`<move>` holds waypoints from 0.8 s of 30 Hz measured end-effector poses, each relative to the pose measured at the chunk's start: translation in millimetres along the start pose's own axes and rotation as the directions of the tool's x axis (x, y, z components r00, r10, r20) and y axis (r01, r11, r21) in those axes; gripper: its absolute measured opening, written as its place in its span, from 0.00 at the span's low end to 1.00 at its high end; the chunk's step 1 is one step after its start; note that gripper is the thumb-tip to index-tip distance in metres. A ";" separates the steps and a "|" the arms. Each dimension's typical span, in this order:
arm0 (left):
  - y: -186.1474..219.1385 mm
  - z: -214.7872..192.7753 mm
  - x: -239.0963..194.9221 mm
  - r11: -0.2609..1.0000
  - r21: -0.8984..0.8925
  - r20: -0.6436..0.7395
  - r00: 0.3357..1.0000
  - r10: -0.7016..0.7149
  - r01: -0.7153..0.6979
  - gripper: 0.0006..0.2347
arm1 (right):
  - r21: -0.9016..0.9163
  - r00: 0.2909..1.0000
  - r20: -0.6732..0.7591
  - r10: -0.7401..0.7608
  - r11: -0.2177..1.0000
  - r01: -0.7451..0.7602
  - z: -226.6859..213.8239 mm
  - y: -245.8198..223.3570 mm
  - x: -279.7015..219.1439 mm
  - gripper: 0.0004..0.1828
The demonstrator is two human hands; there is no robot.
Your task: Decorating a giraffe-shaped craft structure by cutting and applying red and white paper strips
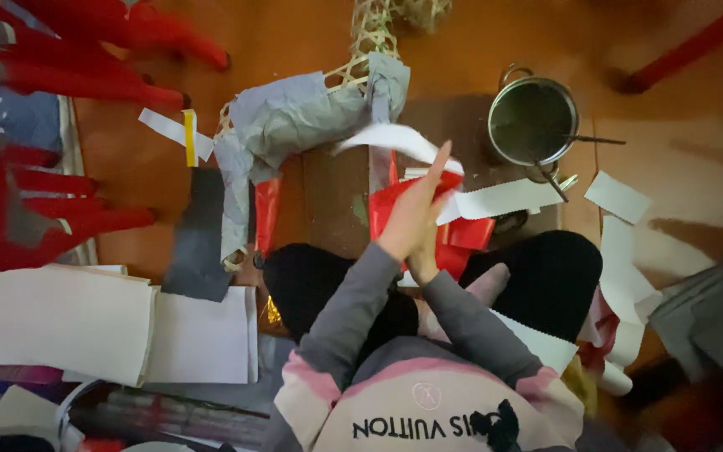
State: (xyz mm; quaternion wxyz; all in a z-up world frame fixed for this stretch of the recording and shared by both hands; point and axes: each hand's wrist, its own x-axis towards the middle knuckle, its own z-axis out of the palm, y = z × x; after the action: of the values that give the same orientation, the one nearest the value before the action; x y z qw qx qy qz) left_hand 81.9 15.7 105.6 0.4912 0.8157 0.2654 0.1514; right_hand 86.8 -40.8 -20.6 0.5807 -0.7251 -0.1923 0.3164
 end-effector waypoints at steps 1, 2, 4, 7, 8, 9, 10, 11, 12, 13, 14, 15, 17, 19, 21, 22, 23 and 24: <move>-31.1 7.4 -6.2 1.000 0.000 -0.007 1.000 0.004 -0.004 0.34 | -0.001 1.000 0.003 -0.007 1.000 0.007 -3.0 18.8 7.5 0.16; -63.0 14.6 -15.8 1.000 -0.011 -0.173 0.985 -0.009 0.007 0.34 | 0.034 0.995 -0.073 0.063 0.998 -0.060 -4.4 38.8 11.1 0.08; -109.2 16.4 -35.5 1.000 -0.021 -0.339 0.941 -0.023 0.017 0.35 | 0.075 0.981 -0.141 0.132 0.990 -0.122 -2.6 55.8 17.5 0.06; -136.7 5.3 -54.7 0.802 -0.098 -0.093 0.796 -0.598 0.590 0.42 | 0.617 0.907 -0.039 0.419 0.724 -0.308 1.5 59.1 26.0 0.07; -136.8 3.1 -51.9 0.769 -0.138 -0.065 0.769 -0.636 0.624 0.40 | 0.680 0.865 0.071 0.497 0.610 -0.406 1.0 68.1 30.7 0.10; -137.0 0.6 -49.1 0.733 -0.177 -0.036 0.740 -0.672 0.657 0.39 | 0.722 0.810 0.186 0.556 0.482 -0.496 0.7 77.1 35.5 0.13; -130.8 -0.7 -49.1 0.732 -0.179 -0.035 0.739 -0.672 0.657 0.39 | 0.721 0.810 0.185 0.557 0.483 -0.497 -2.7 89.9 44.9 0.13; -124.5 -1.9 -48.8 0.716 -0.166 -0.027 0.723 -0.690 0.678 0.38 | 0.731 0.776 0.144 0.614 0.463 -0.502 -6.3 102.6 54.5 0.15; -118.8 -4.4 -46.3 0.703 -0.147 -0.019 0.708 -0.706 0.696 0.36 | 0.745 0.739 0.103 0.666 0.440 -0.501 -8.6 115.0 66.1 0.16; -123.7 -3.4 -44.7 0.704 -0.144 -0.018 0.709 -0.705 0.695 0.36 | 0.748 0.739 0.103 0.666 0.438 -0.499 -24.5 116.8 69.1 0.16; -128.5 -1.8 -44.9 0.697 -0.107 -0.017 0.700 -0.714 0.709 0.36 | 0.720 0.775 0.103 0.623 0.491 -0.490 -41.0 119.1 70.2 0.08; -133.5 -0.5 -45.2 0.689 -0.069 -0.017 0.690 -0.724 0.722 0.36 | 0.691 0.809 0.105 0.578 0.543 -0.477 -57.1 121.4 71.3 0.04; -128.6 -1.7 -45.3 0.694 -0.086 -0.012 0.696 -0.718 0.715 0.38 | 0.720 0.687 0.048 0.725 0.452 -0.527 -70.9 152.6 73.8 0.07; -115.5 -5.0 -47.1 0.697 -0.109 -0.002 0.701 -0.713 0.709 0.41 | 0.750 0.534 -0.008 0.846 0.358 -0.556 -71.5 133.5 55.3 0.12; -96.1 -12.9 -45.5 0.700 -0.096 0.020 0.705 -0.709 0.707 0.37 | 0.457 0.789 0.030 0.614 0.693 -0.557 -54.1 64.5 22.9 0.24; -93.6 -13.3 -44.5 0.692 -0.095 0.026 0.697 -0.717 0.716 0.37 | 0.455 0.781 0.030 0.624 0.687 -0.567 -43.3 48.6 19.4 0.24; -91.1 -13.6 -43.7 0.688 -0.111 0.031 0.695 -0.718 0.717 0.37 | 0.272 0.956 0.056 0.289 0.917 -0.293 -32.7 32.9 15.9 0.16; -89.8 -17.4 -40.3 0.691 -0.122 0.031 0.698 -0.715 0.713 0.37 | 0.109 0.985 0.150 -0.083 0.992 0.067 -18.4 16.0 15.7 0.16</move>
State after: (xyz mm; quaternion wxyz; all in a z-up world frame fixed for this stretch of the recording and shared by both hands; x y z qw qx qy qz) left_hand 14.8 38.6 35.2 0.5588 0.6148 0.5559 -0.0275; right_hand 109.3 -48.0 -37.4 0.6123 -0.6596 -0.2474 0.3589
